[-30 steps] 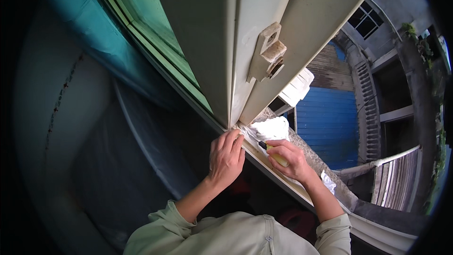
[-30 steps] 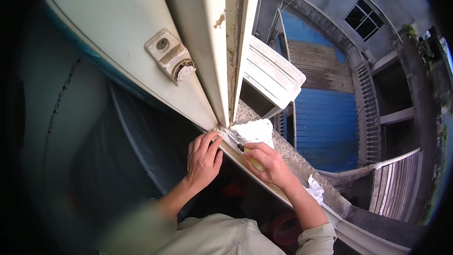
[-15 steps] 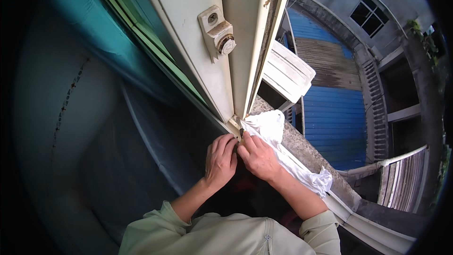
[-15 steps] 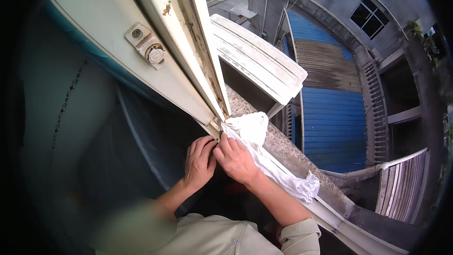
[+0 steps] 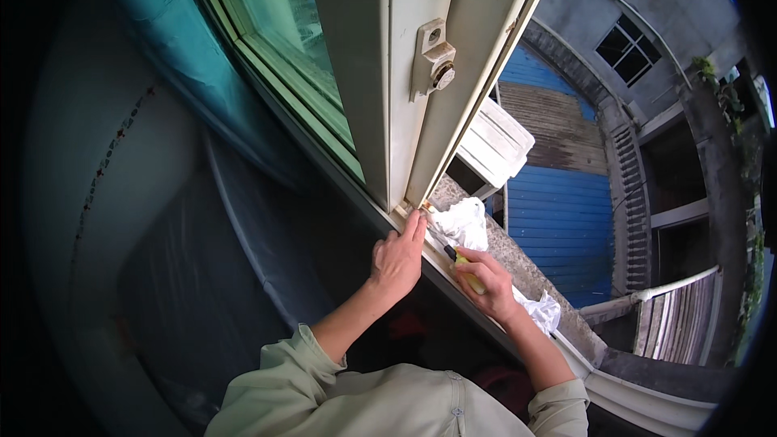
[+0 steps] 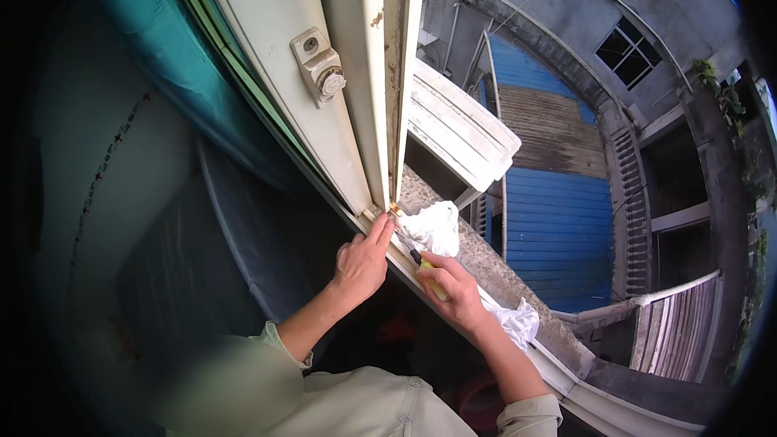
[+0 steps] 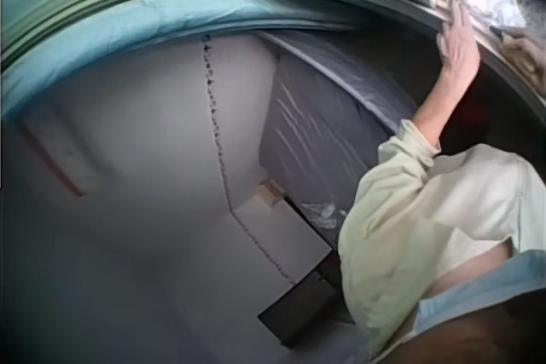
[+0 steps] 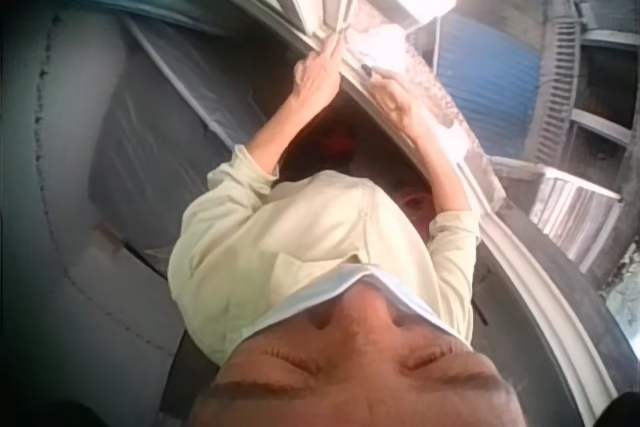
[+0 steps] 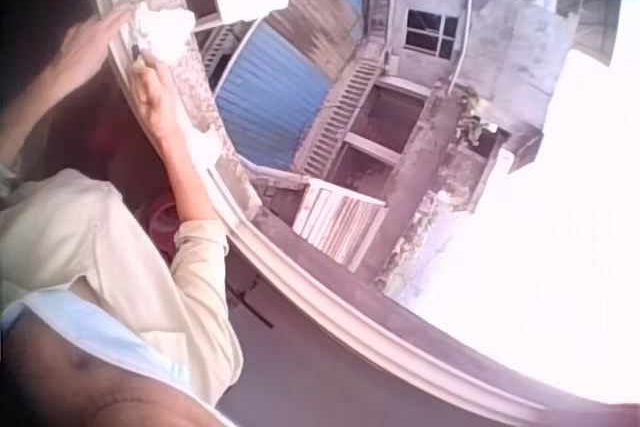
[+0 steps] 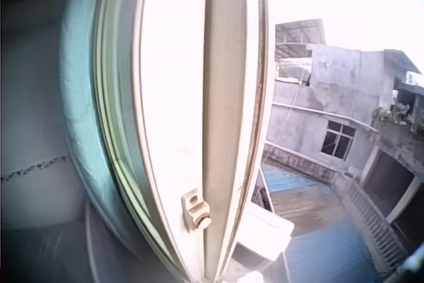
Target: The person cleans a window frame using a white cloth and a yellow-handled tool. They scrape and wipe the lower and side sections of the frame, then briefly hand the cloth to a second person who rinses it in a pink basin before returning it. The person resumes cleaning the frame.
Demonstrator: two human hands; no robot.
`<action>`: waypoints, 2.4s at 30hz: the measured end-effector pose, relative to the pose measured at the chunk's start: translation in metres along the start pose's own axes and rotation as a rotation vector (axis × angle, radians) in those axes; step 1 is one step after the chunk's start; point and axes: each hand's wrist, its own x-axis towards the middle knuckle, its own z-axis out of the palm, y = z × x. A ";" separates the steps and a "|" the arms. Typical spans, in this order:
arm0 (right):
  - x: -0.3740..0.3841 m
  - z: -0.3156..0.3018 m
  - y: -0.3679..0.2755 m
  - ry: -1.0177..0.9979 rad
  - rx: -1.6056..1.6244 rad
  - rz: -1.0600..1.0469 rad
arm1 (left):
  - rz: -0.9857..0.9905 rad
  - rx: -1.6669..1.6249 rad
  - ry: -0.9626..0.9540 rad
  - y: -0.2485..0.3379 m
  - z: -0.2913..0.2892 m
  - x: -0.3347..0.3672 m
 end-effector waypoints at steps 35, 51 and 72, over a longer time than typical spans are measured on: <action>-0.039 -0.025 -0.077 0.089 0.017 0.275 | 0.038 -0.362 0.435 -0.030 -0.017 0.009; 0.032 0.002 -0.015 -0.156 0.155 0.182 | 0.122 -0.426 0.365 -0.028 0.005 -0.045; 0.059 0.019 -0.004 -0.090 0.288 0.284 | -0.173 -0.604 0.489 -0.061 0.001 -0.002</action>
